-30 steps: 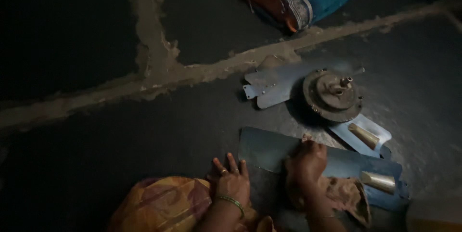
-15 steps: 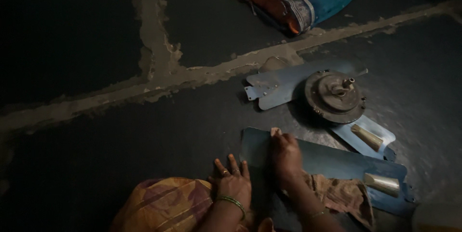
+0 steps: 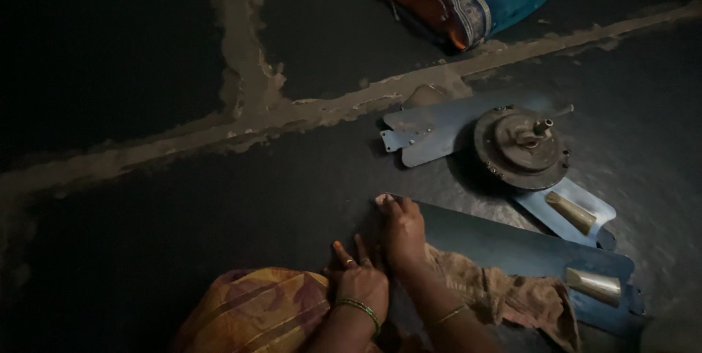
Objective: The person wipes a detached ceiling fan blade with a cloth, cleaning both sides and edges. The blade is held in the left hand while the right hand scrubs the surface. The person occasionally dips the cloth into a bucket of water to re-wet it.
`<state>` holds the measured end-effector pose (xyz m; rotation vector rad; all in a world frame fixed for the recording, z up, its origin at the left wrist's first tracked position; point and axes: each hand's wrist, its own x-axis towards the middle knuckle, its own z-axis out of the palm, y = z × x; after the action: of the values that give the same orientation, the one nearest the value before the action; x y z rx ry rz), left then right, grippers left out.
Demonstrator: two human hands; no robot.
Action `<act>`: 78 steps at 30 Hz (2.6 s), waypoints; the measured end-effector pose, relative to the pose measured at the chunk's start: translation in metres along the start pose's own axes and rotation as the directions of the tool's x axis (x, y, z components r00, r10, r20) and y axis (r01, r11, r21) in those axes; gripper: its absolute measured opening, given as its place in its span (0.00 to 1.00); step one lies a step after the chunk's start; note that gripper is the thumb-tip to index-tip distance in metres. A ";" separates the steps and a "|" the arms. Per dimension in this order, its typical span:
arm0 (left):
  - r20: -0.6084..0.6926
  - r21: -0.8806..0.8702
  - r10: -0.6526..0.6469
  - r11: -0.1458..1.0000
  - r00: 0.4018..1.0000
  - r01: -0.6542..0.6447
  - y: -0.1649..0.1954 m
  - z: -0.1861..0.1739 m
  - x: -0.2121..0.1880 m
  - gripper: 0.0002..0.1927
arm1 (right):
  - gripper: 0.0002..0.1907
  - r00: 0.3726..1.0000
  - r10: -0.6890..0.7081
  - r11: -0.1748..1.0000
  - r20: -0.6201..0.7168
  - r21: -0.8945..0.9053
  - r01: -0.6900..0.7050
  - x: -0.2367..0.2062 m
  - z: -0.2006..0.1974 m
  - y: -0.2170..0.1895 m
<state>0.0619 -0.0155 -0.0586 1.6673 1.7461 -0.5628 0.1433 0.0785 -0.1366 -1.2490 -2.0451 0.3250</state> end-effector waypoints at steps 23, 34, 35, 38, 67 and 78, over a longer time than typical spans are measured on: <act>-0.008 -0.047 -0.011 0.999 1.000 0.011 0.000 -0.001 0.000 0.26 | 0.26 0.973 0.227 0.953 -0.048 -0.193 -0.232 -0.011 0.010 0.034; 0.053 0.021 -0.025 1.000 0.998 0.024 -0.002 0.001 0.004 0.30 | 0.17 0.999 0.001 0.999 0.054 0.034 -0.003 -0.003 0.018 0.014; 0.067 0.010 -0.017 1.000 0.998 0.016 -0.001 0.001 0.004 0.32 | 0.17 0.996 -0.045 0.996 0.072 0.074 0.040 -0.002 0.011 0.013; -0.034 -0.013 -0.031 0.999 0.999 0.030 0.000 0.002 0.001 0.31 | 0.14 0.919 0.378 0.808 0.109 0.446 -0.385 -0.002 -0.014 0.011; -0.051 -0.105 -0.007 0.994 0.999 0.002 -0.003 0.011 0.009 0.28 | 0.24 0.957 0.287 0.931 0.030 -0.243 -0.272 -0.012 -0.006 0.000; -0.046 -0.016 0.001 1.000 0.999 -0.002 -0.001 0.013 0.013 0.31 | 0.26 0.978 -0.067 0.993 0.197 -0.084 0.085 -0.003 -0.008 0.002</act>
<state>0.0635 -0.0153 -0.0765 1.6828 1.7777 -0.5121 0.1511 0.0762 -0.1332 -1.2304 -2.2907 0.3310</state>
